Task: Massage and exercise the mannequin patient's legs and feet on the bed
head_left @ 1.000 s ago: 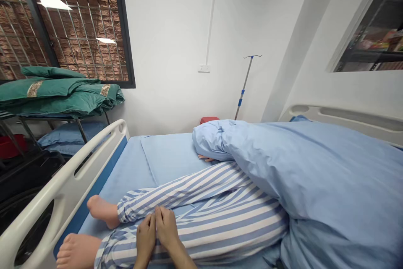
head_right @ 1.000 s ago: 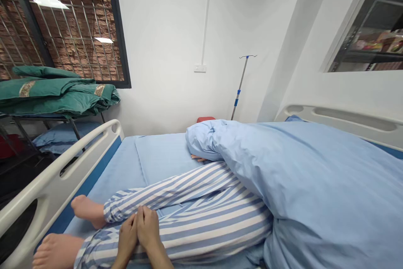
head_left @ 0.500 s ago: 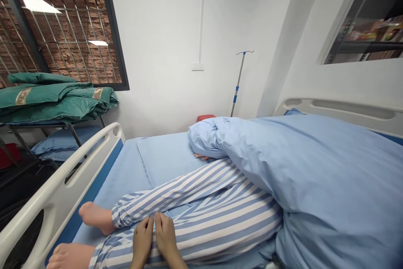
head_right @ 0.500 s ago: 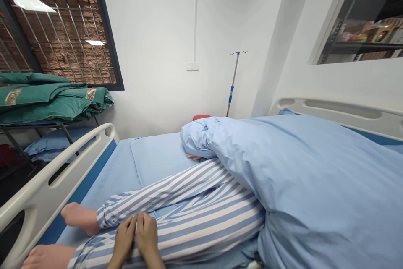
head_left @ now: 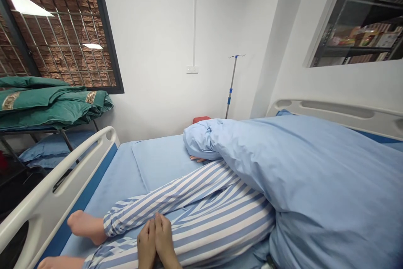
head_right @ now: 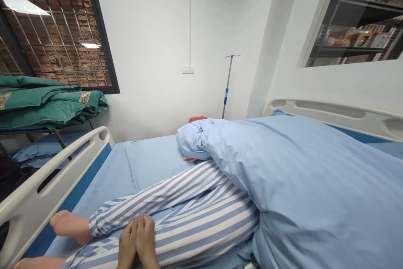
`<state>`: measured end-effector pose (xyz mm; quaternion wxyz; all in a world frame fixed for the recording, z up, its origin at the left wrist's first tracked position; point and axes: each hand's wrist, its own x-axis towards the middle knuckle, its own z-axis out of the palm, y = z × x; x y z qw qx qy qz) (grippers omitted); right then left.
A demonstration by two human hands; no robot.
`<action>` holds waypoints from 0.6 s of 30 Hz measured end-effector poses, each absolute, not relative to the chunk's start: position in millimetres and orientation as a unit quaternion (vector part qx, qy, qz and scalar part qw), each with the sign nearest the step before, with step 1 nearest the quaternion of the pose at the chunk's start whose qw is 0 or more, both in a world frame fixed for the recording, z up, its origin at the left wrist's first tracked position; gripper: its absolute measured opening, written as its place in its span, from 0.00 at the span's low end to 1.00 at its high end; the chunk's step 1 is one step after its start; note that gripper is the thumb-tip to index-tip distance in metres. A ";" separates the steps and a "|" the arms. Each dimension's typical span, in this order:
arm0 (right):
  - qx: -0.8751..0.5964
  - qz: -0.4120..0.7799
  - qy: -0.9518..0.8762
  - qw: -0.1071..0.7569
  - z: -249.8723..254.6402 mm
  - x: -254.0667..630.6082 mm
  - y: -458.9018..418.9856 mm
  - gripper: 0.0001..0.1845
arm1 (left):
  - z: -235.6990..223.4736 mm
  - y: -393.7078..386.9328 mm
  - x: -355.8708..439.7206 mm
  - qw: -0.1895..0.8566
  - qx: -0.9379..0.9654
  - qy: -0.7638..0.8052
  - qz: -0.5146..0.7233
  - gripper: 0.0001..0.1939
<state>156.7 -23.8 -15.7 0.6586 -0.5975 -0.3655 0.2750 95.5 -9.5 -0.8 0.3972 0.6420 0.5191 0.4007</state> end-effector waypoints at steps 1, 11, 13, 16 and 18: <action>-0.599 0.273 -0.364 0.659 -16.6 156.6 -23.7 0.20 | -4.8 -9.9 94.9 0.377 0.657 0.523 0.391 0.20; -0.648 0.243 -0.393 0.606 -6.3 157.2 -28.4 0.21 | -9.0 -7.7 92.6 0.344 0.685 0.530 0.363 0.20; -0.669 0.220 -0.423 0.571 1.0 161.5 -32.8 0.22 | -9.0 -8.8 92.1 0.348 0.687 0.526 0.362 0.20; -0.673 0.174 -0.483 0.532 13.4 169.8 -41.0 0.24 | -9.2 -10.9 92.3 0.358 0.693 0.519 0.349 0.20; -0.670 0.150 -0.507 0.522 17.3 174.9 -45.6 0.24 | -9.7 -12.0 93.1 0.359 0.696 0.516 0.345 0.19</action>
